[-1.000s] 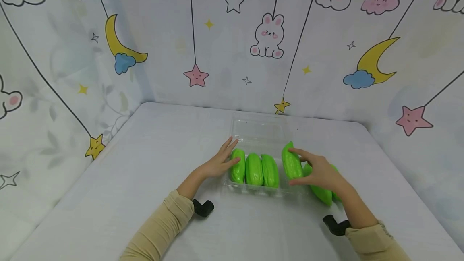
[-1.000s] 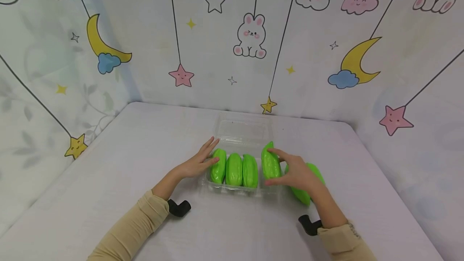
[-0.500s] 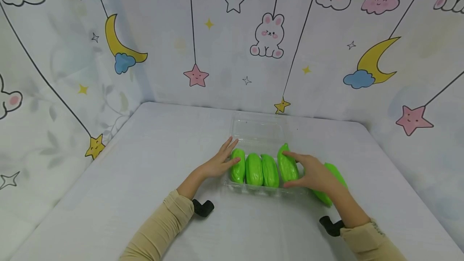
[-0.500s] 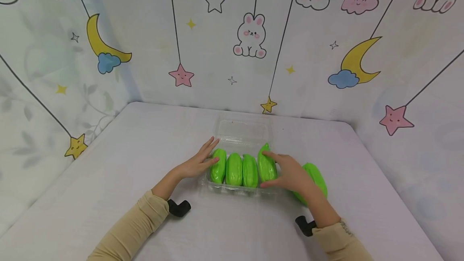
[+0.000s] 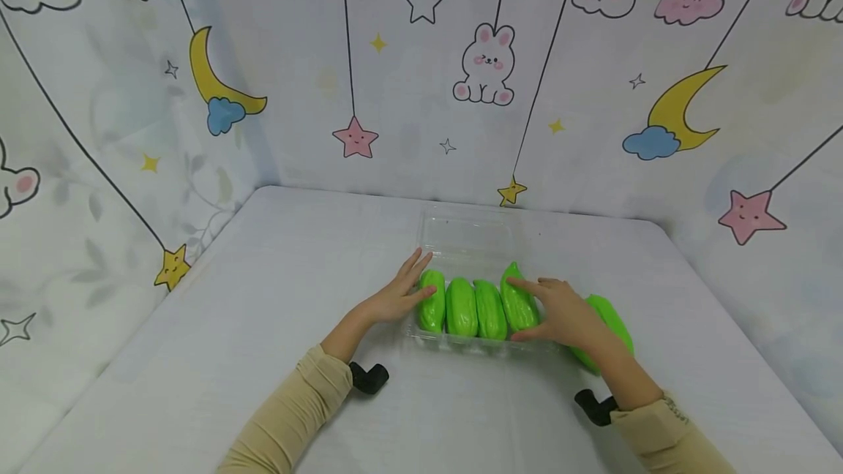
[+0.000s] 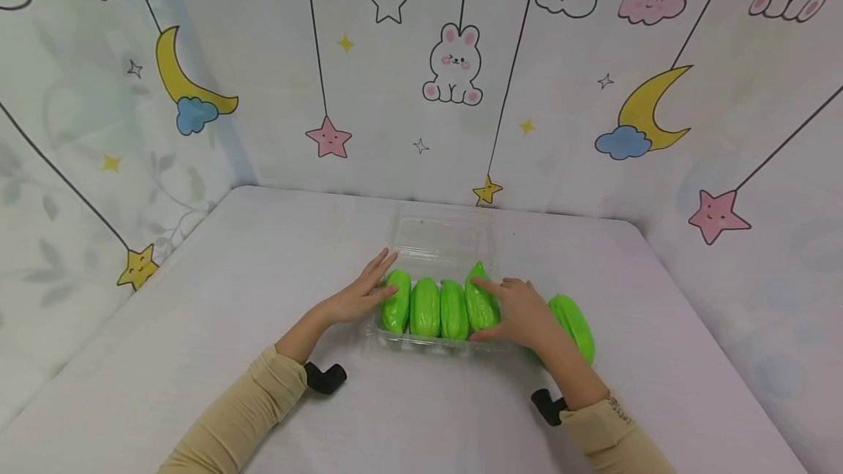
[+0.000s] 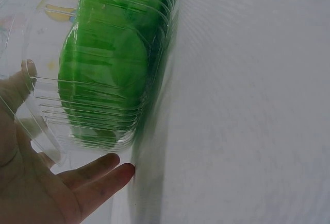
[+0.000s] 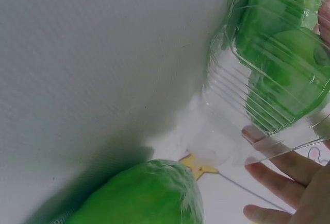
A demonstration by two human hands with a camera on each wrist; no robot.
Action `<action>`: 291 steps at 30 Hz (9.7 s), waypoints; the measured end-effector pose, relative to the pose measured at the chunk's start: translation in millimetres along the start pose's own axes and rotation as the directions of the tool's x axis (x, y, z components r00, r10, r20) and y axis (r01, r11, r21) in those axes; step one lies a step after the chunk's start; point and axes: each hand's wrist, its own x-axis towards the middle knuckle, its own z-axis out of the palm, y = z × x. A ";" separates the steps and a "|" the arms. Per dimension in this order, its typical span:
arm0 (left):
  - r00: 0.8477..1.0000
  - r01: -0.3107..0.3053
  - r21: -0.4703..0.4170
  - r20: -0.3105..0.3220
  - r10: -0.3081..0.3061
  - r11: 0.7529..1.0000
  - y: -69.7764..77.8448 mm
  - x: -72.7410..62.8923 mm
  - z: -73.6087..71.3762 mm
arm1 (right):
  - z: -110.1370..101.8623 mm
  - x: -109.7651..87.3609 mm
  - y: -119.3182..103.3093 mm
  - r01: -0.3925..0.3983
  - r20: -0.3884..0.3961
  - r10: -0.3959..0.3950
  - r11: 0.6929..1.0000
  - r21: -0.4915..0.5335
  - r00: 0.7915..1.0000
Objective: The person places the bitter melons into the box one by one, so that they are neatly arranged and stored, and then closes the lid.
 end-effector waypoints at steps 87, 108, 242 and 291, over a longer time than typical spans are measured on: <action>1.000 0.000 -0.021 0.010 0.000 1.000 -3.4 0.7 0.5 | -32.6 -48.1 64.5 -0.089 0.014 0.088 0.961 0.262 0.996; 1.000 0.008 -0.013 0.008 -0.008 1.000 -1.8 -0.5 -0.2 | -29.7 -51.2 73.1 -0.069 0.079 0.050 0.960 0.273 0.996; 1.000 0.010 -0.011 -0.003 -0.010 1.000 0.0 -0.6 0.7 | -37.2 -44.0 50.6 -0.124 -0.062 0.137 0.974 0.188 0.989; 1.000 0.010 0.001 -0.004 -0.010 1.000 1.3 -1.7 0.8 | -16.0 -1.5 -11.5 -0.048 -0.073 0.069 0.965 0.256 0.995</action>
